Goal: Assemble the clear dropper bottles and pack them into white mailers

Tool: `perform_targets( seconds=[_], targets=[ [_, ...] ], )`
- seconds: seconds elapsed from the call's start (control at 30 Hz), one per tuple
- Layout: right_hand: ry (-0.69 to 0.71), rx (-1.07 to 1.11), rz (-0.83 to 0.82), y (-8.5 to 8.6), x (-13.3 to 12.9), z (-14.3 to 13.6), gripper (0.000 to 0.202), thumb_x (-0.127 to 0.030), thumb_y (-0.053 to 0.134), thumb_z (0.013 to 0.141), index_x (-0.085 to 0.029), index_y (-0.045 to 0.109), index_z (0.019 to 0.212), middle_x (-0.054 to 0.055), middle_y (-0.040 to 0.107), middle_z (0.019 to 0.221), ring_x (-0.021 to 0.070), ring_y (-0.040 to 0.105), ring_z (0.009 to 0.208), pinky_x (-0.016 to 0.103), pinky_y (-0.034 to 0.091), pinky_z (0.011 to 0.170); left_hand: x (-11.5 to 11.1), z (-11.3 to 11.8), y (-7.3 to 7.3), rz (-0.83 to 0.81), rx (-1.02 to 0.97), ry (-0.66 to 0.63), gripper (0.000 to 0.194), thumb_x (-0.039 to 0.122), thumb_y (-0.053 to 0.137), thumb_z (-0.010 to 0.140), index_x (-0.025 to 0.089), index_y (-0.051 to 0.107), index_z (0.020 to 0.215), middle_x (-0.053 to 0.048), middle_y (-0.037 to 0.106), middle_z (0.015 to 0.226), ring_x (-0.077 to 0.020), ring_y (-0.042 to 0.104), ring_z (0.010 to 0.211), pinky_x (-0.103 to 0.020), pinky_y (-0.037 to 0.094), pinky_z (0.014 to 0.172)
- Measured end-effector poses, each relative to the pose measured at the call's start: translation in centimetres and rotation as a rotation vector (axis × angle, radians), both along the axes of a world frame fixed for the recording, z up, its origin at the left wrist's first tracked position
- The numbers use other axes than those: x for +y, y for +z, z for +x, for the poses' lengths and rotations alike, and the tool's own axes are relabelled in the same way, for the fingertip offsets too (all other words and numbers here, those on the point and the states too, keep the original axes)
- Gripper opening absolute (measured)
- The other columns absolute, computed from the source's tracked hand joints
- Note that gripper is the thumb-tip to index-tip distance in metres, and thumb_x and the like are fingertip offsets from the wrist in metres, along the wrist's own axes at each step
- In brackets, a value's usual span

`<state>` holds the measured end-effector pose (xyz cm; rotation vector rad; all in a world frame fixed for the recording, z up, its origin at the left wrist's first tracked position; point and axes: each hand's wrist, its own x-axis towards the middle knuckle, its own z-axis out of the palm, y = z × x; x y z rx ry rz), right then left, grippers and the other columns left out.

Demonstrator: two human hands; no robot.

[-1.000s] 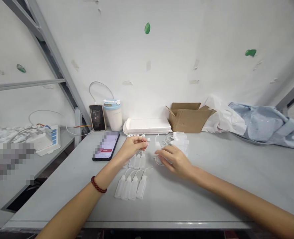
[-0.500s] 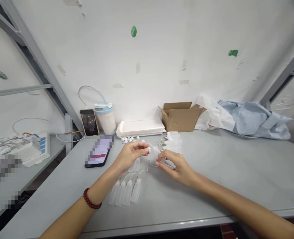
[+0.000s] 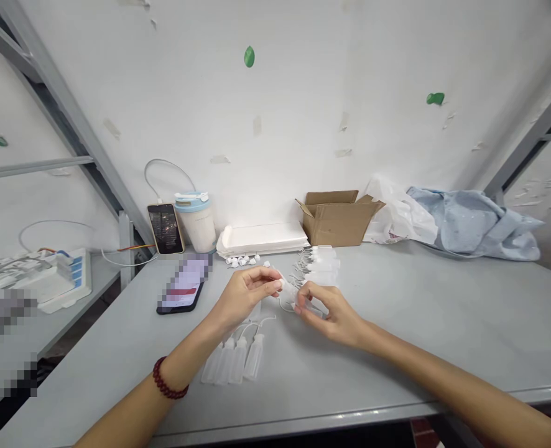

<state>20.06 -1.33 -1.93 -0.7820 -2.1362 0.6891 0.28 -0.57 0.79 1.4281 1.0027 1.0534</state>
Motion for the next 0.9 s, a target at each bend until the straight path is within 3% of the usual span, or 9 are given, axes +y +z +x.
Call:
perform_targets(
  seconds=[0.37,0.5,0.77,0.9],
  targets=[
    [0.053,-0.02,-0.083,0.3,0.0,0.4,0.01,-0.014,0.046,0.079,-0.021,0.039,0.075,-0.004,0.045,0.066,0.0105,0.04,0.061,0.023,0.035,0.058,-0.2,0.1,-0.1,0.009,0.07,-0.086,0.014,0.028,0.067,0.071,0.016,0.067,0.078,-0.002,0.063,0.073,-0.0137,0.058,0.069,-0.027,0.048,0.071],
    [0.066,0.019,-0.216,0.6,0.2,0.7,0.014,-0.022,0.047,0.081,-0.02,0.036,0.072,-0.004,0.04,0.067,0.0107,0.036,0.062,0.023,0.031,0.058,-0.2,0.1,-0.2,-0.036,0.079,-0.131,0.015,0.03,0.066,0.072,0.016,0.068,0.078,-0.003,0.064,0.07,-0.0142,0.058,0.068,-0.027,0.048,0.071],
    [0.181,0.269,-0.608,1.5,0.2,0.6,0.017,-0.022,0.05,0.076,-0.021,0.033,0.072,-0.008,0.031,0.057,0.0084,0.029,0.053,0.022,0.023,0.049,-0.5,0.3,-0.3,-0.103,0.05,-0.175,0.017,0.031,0.068,0.072,0.016,0.068,0.078,-0.002,0.064,0.068,-0.013,0.058,0.063,-0.026,0.048,0.068],
    [0.198,0.321,-0.675,1.2,0.3,0.5,0.018,-0.023,0.05,0.076,-0.021,0.033,0.071,-0.009,0.03,0.053,0.0078,0.027,0.049,0.022,0.022,0.049,-0.6,0.4,-0.5,-0.108,0.049,-0.146,0.018,0.032,0.069,0.07,0.016,0.067,0.079,-0.002,0.064,0.068,-0.0138,0.058,0.063,-0.028,0.048,0.067]
  ],
)
